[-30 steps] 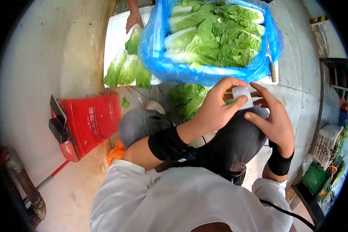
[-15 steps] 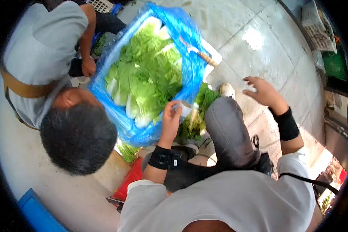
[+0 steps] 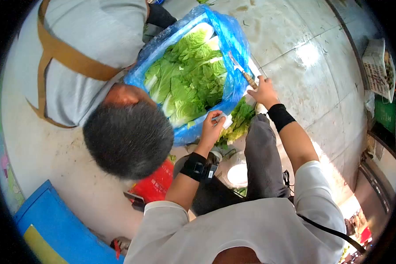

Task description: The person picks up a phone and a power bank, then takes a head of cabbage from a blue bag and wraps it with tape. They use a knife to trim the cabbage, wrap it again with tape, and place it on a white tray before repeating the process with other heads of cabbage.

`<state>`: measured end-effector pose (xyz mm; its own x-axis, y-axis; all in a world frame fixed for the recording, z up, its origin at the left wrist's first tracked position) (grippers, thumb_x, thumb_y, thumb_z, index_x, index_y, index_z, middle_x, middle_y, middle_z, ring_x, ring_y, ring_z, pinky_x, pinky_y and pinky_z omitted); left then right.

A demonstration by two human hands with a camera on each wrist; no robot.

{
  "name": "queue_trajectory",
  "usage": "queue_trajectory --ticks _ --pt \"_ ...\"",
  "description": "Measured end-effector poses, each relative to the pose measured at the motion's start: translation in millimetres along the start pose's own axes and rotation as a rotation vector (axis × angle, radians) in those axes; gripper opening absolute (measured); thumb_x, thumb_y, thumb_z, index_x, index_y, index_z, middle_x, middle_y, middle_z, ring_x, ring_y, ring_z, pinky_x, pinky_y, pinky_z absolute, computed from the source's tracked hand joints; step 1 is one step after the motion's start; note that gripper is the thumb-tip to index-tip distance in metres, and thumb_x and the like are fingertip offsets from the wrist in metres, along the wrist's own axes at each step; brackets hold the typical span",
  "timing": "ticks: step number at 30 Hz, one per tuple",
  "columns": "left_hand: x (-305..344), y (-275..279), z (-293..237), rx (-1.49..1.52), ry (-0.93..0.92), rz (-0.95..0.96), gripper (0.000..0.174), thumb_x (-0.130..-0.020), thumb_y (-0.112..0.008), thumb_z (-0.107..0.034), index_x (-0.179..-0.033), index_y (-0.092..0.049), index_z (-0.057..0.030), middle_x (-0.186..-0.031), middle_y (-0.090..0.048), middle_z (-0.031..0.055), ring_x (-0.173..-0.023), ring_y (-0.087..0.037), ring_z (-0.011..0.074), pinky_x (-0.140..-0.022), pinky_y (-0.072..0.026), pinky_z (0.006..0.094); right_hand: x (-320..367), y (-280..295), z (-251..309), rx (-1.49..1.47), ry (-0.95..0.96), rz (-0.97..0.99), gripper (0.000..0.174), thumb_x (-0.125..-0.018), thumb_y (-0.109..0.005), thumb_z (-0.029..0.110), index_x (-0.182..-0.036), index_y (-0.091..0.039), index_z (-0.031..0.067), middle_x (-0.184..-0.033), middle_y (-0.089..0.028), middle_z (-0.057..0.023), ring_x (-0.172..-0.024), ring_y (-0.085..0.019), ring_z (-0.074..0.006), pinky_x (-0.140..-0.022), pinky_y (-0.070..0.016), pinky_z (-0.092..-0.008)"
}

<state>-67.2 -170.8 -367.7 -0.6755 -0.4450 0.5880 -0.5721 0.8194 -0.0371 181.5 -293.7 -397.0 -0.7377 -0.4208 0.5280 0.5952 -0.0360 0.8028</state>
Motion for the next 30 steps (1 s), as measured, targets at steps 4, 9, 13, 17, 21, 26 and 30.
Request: queue_trajectory --ticks 4,9,13,17,21,26,30 --pt "28.6 -5.4 -28.9 -0.161 0.139 -0.033 0.043 -0.098 -0.068 -0.021 -0.137 -0.058 -0.0053 -0.119 -0.061 0.0068 -0.097 -0.06 0.0142 -0.085 -0.0491 0.0313 24.9 30.7 -31.8 -0.074 -0.083 0.111 0.078 -0.083 -0.076 0.046 -0.146 -0.043 0.0141 -0.139 -0.047 -0.0171 -0.123 -0.057 -0.0375 -0.097 -0.0465 -0.0563" --pt "64.4 -20.4 -66.7 -0.351 0.197 -0.048 0.034 -0.096 -0.07 -0.021 -0.126 -0.067 -0.0058 -0.1 -0.065 0.0009 -0.084 -0.056 0.0105 -0.075 -0.0474 0.0281 63.1 97.0 -59.4 -0.092 -0.097 0.273 0.073 -0.083 -0.076 0.046 -0.143 -0.049 0.0143 -0.139 -0.052 -0.0214 -0.127 -0.054 -0.0402 -0.098 -0.045 -0.0593" --pt "113.8 -32.3 -107.8 -0.207 0.095 -0.08 0.021 -0.096 -0.07 -0.016 -0.113 -0.068 -0.004 -0.083 -0.059 -0.0012 -0.073 -0.051 0.0078 -0.067 -0.0437 0.0262 110.5 145.2 -82.4 -0.233 0.11 0.567 0.08 -0.081 -0.078 0.049 -0.142 -0.051 0.0053 -0.14 -0.057 -0.0252 -0.128 -0.055 -0.0401 -0.107 -0.0431 -0.0492" --pt "174.1 -22.5 -177.5 0.039 0.187 -0.224 0.021 -0.096 -0.07 -0.013 -0.116 -0.067 -0.0049 -0.106 -0.068 0.0048 -0.094 -0.062 0.0122 -0.081 -0.0501 0.0286 183.8 195.8 -106.9 0.142 0.188 0.983 0.088 -0.082 -0.069 0.063 -0.145 -0.051 0.0044 -0.144 -0.055 -0.023 -0.132 -0.053 -0.0388 -0.11 -0.0429 -0.0443" --pt "237.8 14.4 -234.8 -0.041 0.077 -0.366 0.025 -0.095 -0.071 -0.013 -0.118 -0.066 -0.0052 -0.107 -0.067 0.0056 -0.095 -0.063 0.0147 -0.084 -0.0511 0.0306 226.5 252.1 -123.0 0.162 0.193 0.862 0.076 -0.087 -0.069 0.053 -0.143 -0.053 0.0035 -0.141 -0.057 -0.0248 -0.127 -0.057 -0.039 -0.105 -0.0461 -0.0474" --pt "293.0 32.8 -301.6 -0.085 -0.107 -0.45 0.027 -0.092 -0.072 -0.007 -0.117 -0.062 -0.001 -0.107 -0.067 0.0076 -0.095 -0.064 0.0142 -0.08 -0.0526 0.0279 232.2 343.4 -52.1 -0.1 0.269 0.431 0.059 -0.09 -0.073 0.036 -0.138 -0.057 0.0048 -0.131 -0.061 -0.0235 -0.113 -0.063 -0.0348 -0.095 -0.0507 -0.042" --pt "326.8 1.7 -360.4 -0.311 -0.335 -0.343 0.035 -0.086 -0.078 -0.01 -0.118 -0.066 -0.006 -0.108 -0.067 0.0051 -0.101 -0.063 0.0141 -0.085 -0.0539 0.0294 267.6 391.4 91.3 -0.283 0.654 0.46 0.06 -0.093 -0.072 0.031 -0.144 -0.052 0.0076 -0.139 -0.058 -0.0163 -0.112 -0.061 -0.0264 -0.094 -0.0502 -0.0393"
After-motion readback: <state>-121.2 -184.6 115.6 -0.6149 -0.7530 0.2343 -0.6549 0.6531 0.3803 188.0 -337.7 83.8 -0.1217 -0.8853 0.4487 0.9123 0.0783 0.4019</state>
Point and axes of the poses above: each hand's wrist, its own x-axis away from the middle knuckle, its own y-axis out of the back of the hand, z = x × y, the point moved 4 cm from there along -x, towards the middle knuckle
